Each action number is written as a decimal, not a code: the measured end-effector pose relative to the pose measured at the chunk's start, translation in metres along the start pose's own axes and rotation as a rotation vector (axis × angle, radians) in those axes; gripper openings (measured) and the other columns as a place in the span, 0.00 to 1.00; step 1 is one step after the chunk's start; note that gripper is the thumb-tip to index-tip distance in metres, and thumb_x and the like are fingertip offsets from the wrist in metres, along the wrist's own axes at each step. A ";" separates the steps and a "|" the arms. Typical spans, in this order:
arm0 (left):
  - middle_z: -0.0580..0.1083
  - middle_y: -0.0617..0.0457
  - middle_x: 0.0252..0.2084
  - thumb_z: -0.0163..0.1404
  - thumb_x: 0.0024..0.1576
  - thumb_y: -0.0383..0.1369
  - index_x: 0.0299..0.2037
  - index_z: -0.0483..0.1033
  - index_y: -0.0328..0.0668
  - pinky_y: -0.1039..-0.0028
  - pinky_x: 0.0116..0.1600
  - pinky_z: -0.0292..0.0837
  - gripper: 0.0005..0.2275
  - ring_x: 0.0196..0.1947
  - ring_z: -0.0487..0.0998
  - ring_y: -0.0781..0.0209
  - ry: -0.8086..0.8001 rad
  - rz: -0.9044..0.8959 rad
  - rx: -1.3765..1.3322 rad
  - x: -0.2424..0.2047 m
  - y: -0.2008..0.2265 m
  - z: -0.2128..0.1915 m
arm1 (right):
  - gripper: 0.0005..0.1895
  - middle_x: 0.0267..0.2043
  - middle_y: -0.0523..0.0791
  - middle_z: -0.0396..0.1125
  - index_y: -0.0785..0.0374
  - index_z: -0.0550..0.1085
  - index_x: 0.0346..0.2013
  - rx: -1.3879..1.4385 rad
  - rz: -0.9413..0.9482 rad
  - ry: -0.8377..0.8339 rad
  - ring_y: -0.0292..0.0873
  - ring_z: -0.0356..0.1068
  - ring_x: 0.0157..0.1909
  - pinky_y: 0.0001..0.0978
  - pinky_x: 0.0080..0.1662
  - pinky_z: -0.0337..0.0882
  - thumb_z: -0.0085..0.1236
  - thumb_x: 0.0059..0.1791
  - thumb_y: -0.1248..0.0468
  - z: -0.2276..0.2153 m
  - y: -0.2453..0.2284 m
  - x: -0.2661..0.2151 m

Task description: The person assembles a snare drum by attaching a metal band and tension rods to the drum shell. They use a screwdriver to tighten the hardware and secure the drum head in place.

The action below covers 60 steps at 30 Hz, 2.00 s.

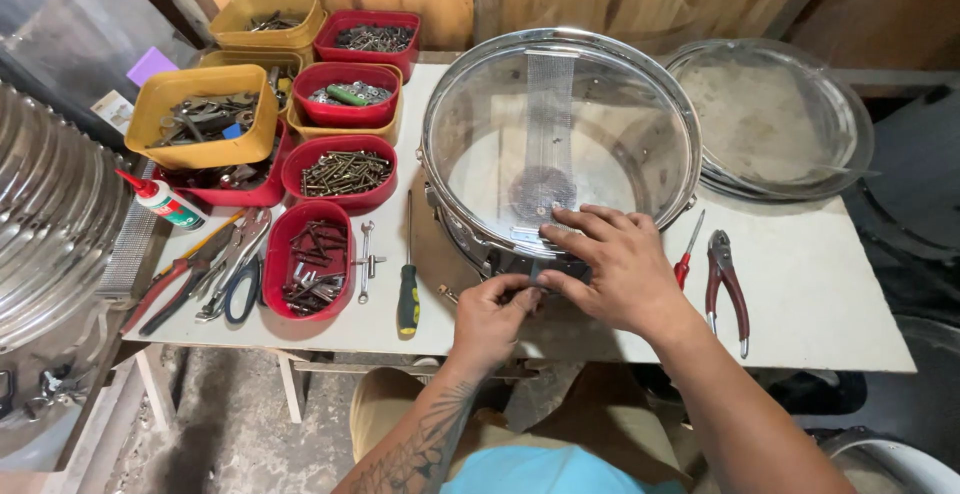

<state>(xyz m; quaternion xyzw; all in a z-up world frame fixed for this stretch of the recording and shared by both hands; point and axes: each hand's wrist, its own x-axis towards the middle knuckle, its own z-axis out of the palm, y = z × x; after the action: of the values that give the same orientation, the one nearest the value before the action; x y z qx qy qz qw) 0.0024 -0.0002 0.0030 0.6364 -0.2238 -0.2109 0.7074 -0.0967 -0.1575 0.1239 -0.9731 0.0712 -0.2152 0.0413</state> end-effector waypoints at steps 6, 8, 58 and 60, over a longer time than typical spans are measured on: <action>0.79 0.50 0.21 0.64 0.51 0.32 0.34 0.87 0.44 0.75 0.30 0.75 0.04 0.23 0.80 0.63 0.080 -0.051 0.140 0.006 0.000 0.007 | 0.25 0.58 0.31 0.71 0.32 0.76 0.56 -0.042 -0.010 0.083 0.43 0.70 0.62 0.43 0.55 0.64 0.60 0.45 0.37 0.010 0.002 -0.002; 0.79 0.49 0.21 0.64 0.50 0.33 0.32 0.87 0.43 0.71 0.31 0.75 0.05 0.24 0.81 0.59 0.094 -0.075 0.208 0.008 0.004 0.008 | 0.26 0.58 0.31 0.72 0.31 0.76 0.56 -0.038 -0.007 0.093 0.43 0.70 0.62 0.43 0.54 0.63 0.60 0.45 0.36 0.012 0.003 -0.002; 0.79 0.44 0.21 0.65 0.51 0.26 0.34 0.86 0.37 0.75 0.30 0.79 0.04 0.23 0.83 0.60 0.128 -0.126 -0.098 -0.006 -0.015 0.009 | 0.21 0.54 0.31 0.74 0.33 0.78 0.51 -0.053 -0.024 0.245 0.43 0.72 0.57 0.42 0.52 0.62 0.62 0.44 0.39 0.019 0.001 -0.003; 0.79 0.45 0.21 0.65 0.51 0.27 0.34 0.86 0.37 0.75 0.30 0.79 0.04 0.23 0.83 0.60 0.133 -0.115 -0.064 -0.008 -0.009 0.009 | 0.21 0.55 0.31 0.73 0.33 0.78 0.51 -0.050 -0.025 0.245 0.43 0.72 0.58 0.42 0.53 0.62 0.62 0.44 0.39 0.019 0.001 -0.002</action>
<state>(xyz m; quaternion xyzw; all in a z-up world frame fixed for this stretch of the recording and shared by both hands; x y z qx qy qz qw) -0.0094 -0.0043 -0.0050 0.6378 -0.1324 -0.2154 0.7275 -0.0906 -0.1576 0.1054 -0.9411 0.0691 -0.3311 0.0055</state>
